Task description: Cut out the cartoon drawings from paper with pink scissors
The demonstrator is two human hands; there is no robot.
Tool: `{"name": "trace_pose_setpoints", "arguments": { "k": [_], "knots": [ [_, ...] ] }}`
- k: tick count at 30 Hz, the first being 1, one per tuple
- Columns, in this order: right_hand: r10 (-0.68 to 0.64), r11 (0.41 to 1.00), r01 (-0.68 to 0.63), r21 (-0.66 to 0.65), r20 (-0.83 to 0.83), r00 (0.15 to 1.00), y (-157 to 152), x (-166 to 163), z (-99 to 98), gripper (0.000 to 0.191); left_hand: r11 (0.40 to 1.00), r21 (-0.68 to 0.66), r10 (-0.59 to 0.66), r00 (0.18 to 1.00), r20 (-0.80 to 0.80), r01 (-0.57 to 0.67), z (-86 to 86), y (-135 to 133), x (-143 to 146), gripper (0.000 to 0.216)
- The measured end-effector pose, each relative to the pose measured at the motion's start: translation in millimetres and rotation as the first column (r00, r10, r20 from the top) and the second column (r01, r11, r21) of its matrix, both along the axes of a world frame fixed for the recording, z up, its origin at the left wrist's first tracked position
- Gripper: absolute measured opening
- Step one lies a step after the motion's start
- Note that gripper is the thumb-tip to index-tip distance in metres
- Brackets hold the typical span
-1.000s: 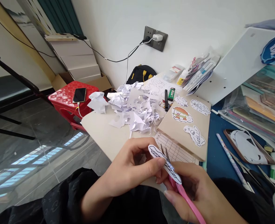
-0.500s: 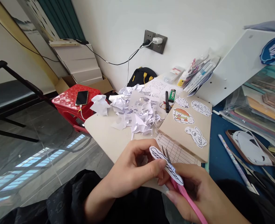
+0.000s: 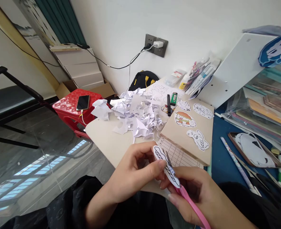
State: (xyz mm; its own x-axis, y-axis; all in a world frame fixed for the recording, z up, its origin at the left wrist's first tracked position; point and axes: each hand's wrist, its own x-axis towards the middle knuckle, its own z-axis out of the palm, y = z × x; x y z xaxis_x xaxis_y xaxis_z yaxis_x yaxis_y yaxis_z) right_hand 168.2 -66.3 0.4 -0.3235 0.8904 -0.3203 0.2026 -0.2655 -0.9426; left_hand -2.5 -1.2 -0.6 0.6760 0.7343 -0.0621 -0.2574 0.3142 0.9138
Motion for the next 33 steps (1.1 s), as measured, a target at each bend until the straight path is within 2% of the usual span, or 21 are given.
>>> {"name": "trace_pose_setpoints", "arguments": {
  "k": [6, 13, 17, 19, 21, 24, 26, 28, 30, 33],
  "knots": [
    [-0.020, 1.000, 0.020, 0.010, 0.008, 1.000, -1.4, -0.8, 0.7, 0.005, 0.998, 0.041, 0.052, 0.998, -0.039, -0.050, -1.8, -1.1, -0.5, 0.026],
    [-0.018, 0.999, 0.017, 0.035, 0.038, 0.999, -0.6, 0.2, -1.0, 0.009, 0.997, 0.062, 0.037, 0.999, -0.020, -0.035, -2.9, -0.9, -0.5, 0.022],
    [-0.015, 1.000, 0.015, 0.025, -0.012, 1.000, -1.7, -0.3, -0.4, 0.009, 0.996, 0.075, 0.058, 0.998, -0.032, -0.056, -2.7, -1.4, -0.9, 0.021],
    [-0.017, 1.000, 0.016, -0.017, -0.070, 0.997, 0.0, 0.6, 4.8, 0.010, 0.995, 0.075, 0.076, 0.996, -0.045, -0.073, -2.7, -1.1, -1.3, 0.022],
    [-0.018, 0.993, 0.006, -0.116, -0.108, 0.994, 3.4, 2.7, 12.6, 0.013, 0.992, 0.085, 0.099, 0.994, -0.054, -0.094, -3.2, -0.2, -1.6, 0.022],
    [0.008, 0.960, -0.042, -0.277, -0.122, 0.993, 8.0, 8.4, 22.5, 0.026, 0.978, 0.104, 0.188, 0.981, -0.051, -0.182, -5.0, 0.9, -1.9, 0.023],
    [0.046, 0.948, -0.087, -0.306, -0.139, 0.989, 9.1, 13.4, 24.7, 0.034, 0.965, 0.107, 0.245, 0.969, -0.042, -0.239, -6.8, 0.9, -1.6, 0.023],
    [0.067, 0.961, -0.106, -0.256, -0.154, 0.986, 9.1, 19.2, 24.0, 0.033, 0.955, 0.110, 0.280, 0.959, -0.037, -0.275, -8.6, 0.6, -1.0, 0.023],
    [0.058, 0.986, -0.076, -0.146, -0.121, 0.991, 9.4, 26.2, 23.2, 0.024, 0.950, 0.114, 0.296, 0.955, -0.028, -0.291, -10.4, 0.6, -0.2, 0.023],
    [-0.001, 0.999, -0.001, 0.036, 0.072, 0.997, 11.9, 39.3, 27.5, 0.024, 0.946, 0.116, 0.308, 0.951, -0.022, -0.304, -12.6, 1.3, 0.8, 0.024]
  ]
}}
